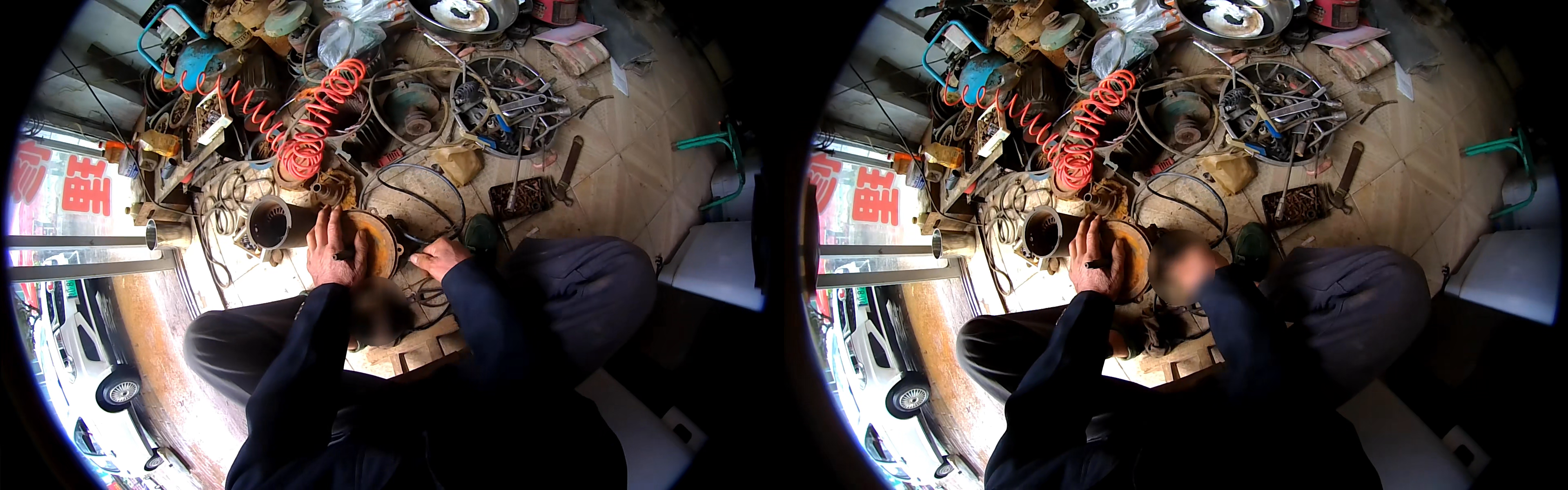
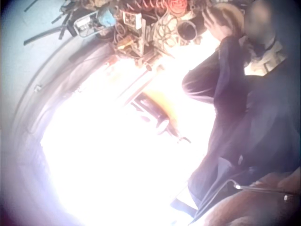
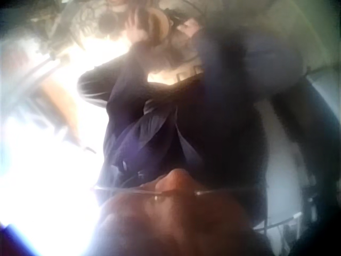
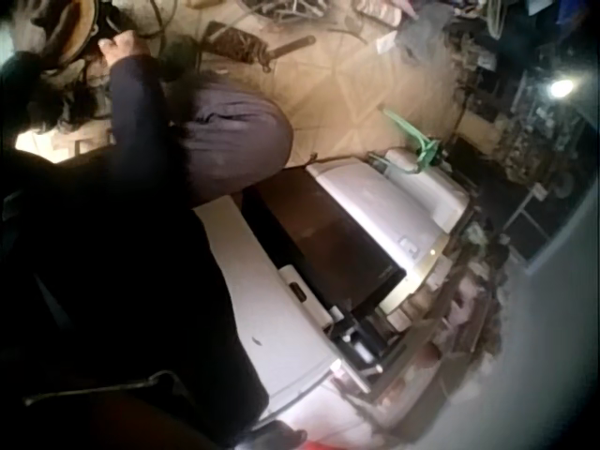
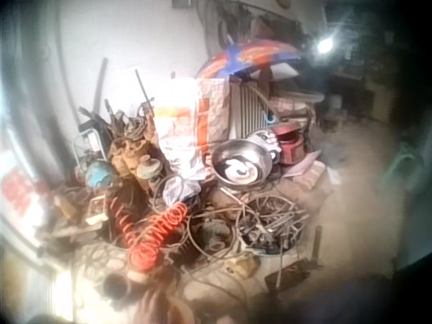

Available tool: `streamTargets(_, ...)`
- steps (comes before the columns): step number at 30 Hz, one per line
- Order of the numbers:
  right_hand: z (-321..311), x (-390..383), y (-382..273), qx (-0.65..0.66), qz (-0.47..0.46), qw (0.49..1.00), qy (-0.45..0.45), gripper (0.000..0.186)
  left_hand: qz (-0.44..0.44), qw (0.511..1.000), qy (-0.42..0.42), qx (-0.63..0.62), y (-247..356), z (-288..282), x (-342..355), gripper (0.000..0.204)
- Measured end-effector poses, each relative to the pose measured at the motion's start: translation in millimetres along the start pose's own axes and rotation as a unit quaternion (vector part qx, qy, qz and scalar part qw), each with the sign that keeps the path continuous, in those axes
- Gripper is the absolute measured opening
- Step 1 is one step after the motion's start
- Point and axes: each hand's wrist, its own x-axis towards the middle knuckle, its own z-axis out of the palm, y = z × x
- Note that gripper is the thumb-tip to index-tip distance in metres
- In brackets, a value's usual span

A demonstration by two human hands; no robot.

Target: The person sits on the floor of a cluttered workshop and works on a circular mechanical component, likely a brake drum. They use a small metal tool to scrape and clean the inner surface of the part, rotating it periodically to access different areas.

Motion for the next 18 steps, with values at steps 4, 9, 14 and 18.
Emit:
streamTargets(4, -9, 5, -16, -0.025, 0.008, 0.998, -0.052, 0.042, -0.009, 1.000, -0.001, 0.008, -1, -4, -1, 0.061)
streamTargets(9, -23, 20, -26, -0.117, -0.035, 0.992, -0.042, 0.039, -0.015, 1.000, -0.007, 0.000, -1, -6, 0, 0.065)
streamTargets(14, -41, 28, -36, -0.154, -0.020, 0.978, -0.140, 0.036, -0.006, 1.000, -0.013, -0.019, 1, -3, 1, 0.066)
streamTargets(18, -48, 22, -45, -0.167, -0.007, 0.981, -0.102, 0.035, -0.011, 1.000, -0.014, -0.005, 0, -2, 2, 0.067)
